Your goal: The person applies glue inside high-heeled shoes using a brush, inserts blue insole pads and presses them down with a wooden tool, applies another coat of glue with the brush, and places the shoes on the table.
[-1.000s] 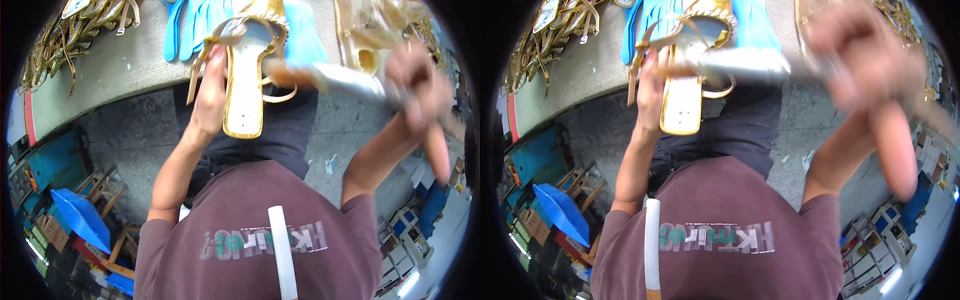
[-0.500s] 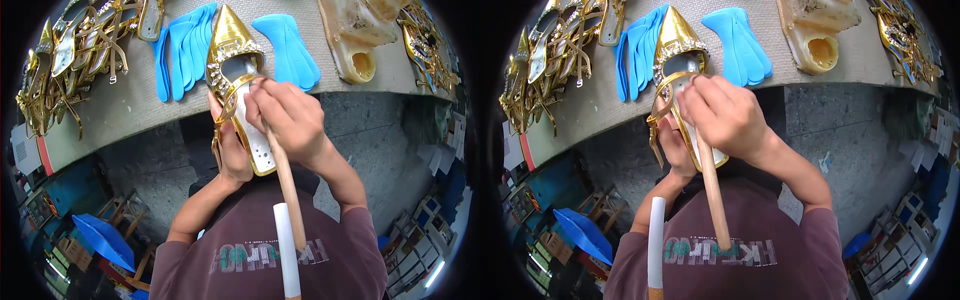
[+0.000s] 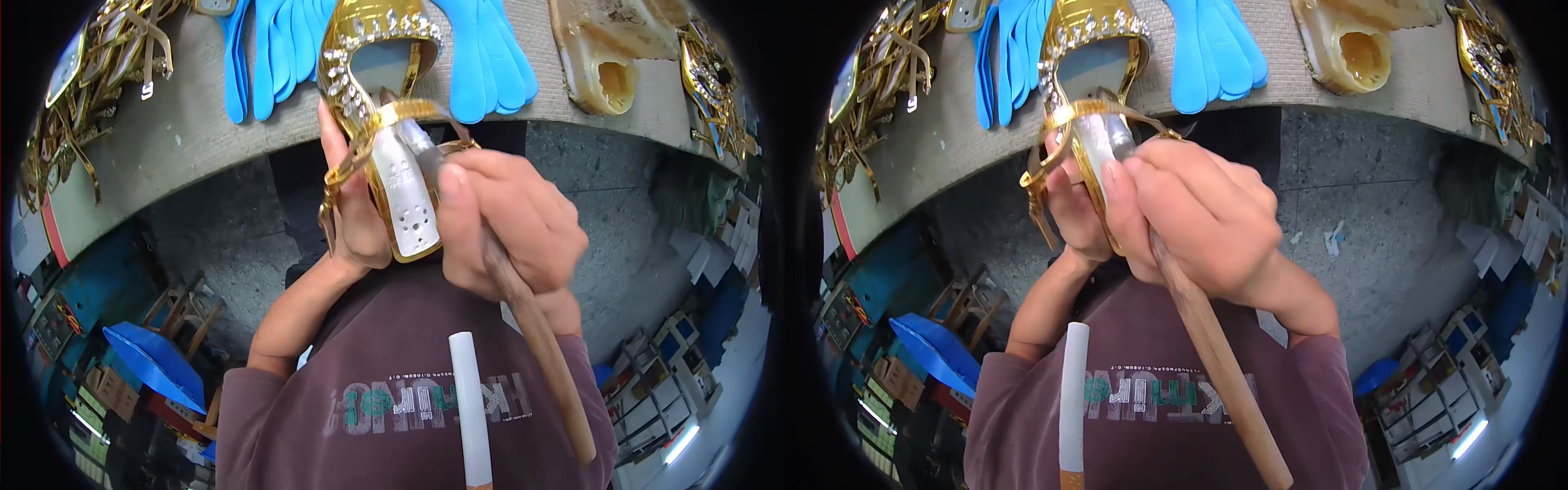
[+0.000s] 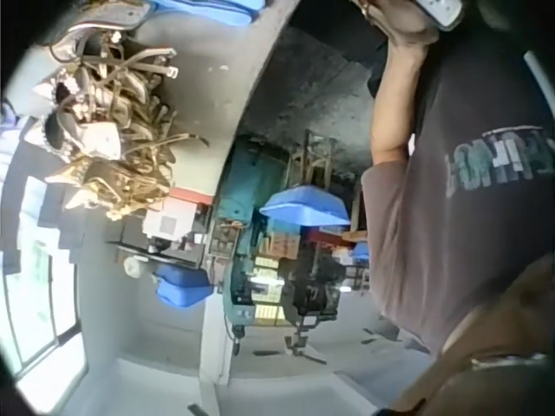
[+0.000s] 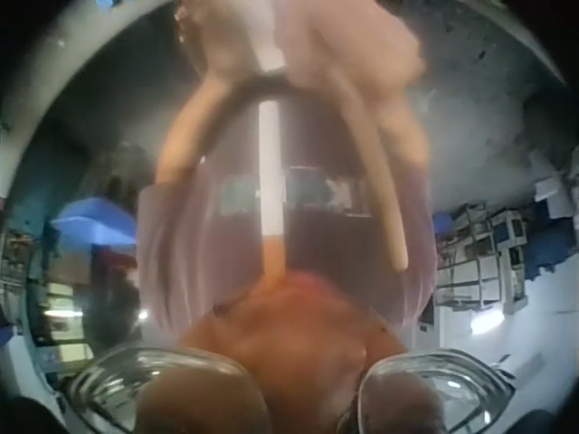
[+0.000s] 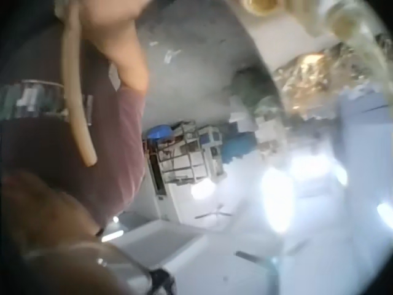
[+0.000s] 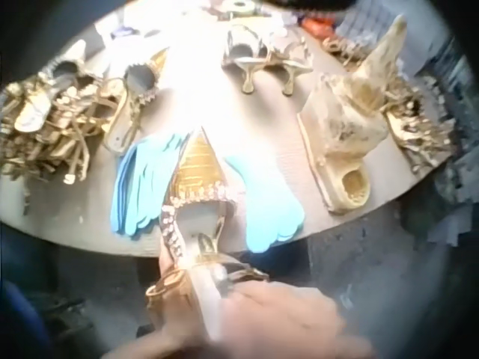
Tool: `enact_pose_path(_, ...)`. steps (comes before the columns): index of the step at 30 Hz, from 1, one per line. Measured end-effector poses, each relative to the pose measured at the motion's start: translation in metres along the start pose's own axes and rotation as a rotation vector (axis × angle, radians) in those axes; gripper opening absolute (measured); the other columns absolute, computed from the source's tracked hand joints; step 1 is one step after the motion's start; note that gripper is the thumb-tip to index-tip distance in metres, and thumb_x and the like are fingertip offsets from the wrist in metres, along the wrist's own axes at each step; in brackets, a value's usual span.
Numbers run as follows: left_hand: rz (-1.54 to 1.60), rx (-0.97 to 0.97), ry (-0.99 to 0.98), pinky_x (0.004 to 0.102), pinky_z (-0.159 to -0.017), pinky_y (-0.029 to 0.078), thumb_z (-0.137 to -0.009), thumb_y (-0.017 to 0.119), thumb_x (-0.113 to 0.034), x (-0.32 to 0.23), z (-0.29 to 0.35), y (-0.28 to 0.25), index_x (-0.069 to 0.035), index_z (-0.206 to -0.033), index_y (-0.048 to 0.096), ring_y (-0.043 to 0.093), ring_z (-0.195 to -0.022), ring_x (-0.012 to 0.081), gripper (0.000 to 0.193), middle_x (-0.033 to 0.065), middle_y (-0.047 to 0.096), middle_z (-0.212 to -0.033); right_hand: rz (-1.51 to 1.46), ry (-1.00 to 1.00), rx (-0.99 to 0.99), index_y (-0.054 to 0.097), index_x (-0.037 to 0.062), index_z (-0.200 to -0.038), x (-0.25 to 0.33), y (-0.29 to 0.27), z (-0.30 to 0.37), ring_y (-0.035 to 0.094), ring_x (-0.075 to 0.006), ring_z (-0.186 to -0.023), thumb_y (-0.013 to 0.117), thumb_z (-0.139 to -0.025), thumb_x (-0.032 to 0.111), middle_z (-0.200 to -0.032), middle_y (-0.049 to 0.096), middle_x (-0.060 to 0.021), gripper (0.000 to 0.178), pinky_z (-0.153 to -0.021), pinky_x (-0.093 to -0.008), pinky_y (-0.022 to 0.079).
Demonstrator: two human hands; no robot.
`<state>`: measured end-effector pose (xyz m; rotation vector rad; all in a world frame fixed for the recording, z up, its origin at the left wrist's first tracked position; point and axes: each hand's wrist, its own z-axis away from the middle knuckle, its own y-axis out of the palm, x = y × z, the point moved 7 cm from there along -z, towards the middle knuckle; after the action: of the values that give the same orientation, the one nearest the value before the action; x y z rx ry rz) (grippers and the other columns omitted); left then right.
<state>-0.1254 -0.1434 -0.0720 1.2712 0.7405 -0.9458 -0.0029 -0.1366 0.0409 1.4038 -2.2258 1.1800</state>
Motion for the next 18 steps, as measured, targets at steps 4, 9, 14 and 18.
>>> enact_pose_path(4, -0.132, 0.005, 0.046, 0.0359, -0.097, 0.045, -0.101, 0.038, -0.038, -0.007, 0.003, -0.017, 0.001, -0.138, 0.027, 0.057, -0.107, 0.0216, 0.055, 0.0157, 0.052, -0.124, -0.113, 0.026, 0.079, 0.066, -0.0075, -0.074, 0.041, -0.035, 0.034, 0.064, -0.0219, -0.05, 0.071, -0.073, -0.003, -0.075, 0.067, -0.0195, 0.007, -0.043, -0.029, 0.053)
enact_pose_path(9, -0.032, -0.011, -0.014, 0.0271, -0.066, 0.048, -0.105, 0.02, -0.042, -0.018, 0.002, -0.009, -0.003, -0.106, 0.056, 0.059, -0.073, 0.0136, 0.053, 0.0055, 0.062, -0.084, -0.138, 0.012, 0.01, 0.067, -0.0065, -0.073, 0.034, -0.033, 0.017, 0.065, -0.0223, -0.05, 0.071, -0.074, -0.002, -0.069, 0.067, -0.0188, 0.006, -0.044, -0.0307, 0.055)
enact_pose_path(14, -0.1, -0.002, 0.044, 0.0283, -0.067, 0.046, -0.107, 0.02, -0.037, -0.024, -0.011, -0.013, -0.003, -0.104, 0.055, 0.057, -0.074, 0.012, 0.049, 0.0061, 0.059, -0.086, -0.074, 0.229, 0.095, 0.068, -0.0043, -0.073, 0.017, -0.015, -0.002, 0.064, -0.0223, -0.048, 0.07, -0.075, -0.001, -0.065, 0.067, -0.0178, 0.005, -0.046, -0.0298, 0.052)
enact_pose_path(18, -0.051, -0.017, 0.084, 0.0273, -0.067, 0.046, -0.109, 0.021, -0.031, -0.029, -0.014, -0.017, -0.003, -0.101, 0.053, 0.057, -0.073, 0.0118, 0.043, 0.0049, 0.059, -0.083, -0.158, 0.158, 0.06, 0.065, -0.0021, -0.069, 0.054, -0.056, 0.032, 0.061, -0.02, -0.045, 0.067, -0.084, 0.01, -0.068, 0.068, -0.0186, 0.019, -0.046, -0.0275, 0.051)
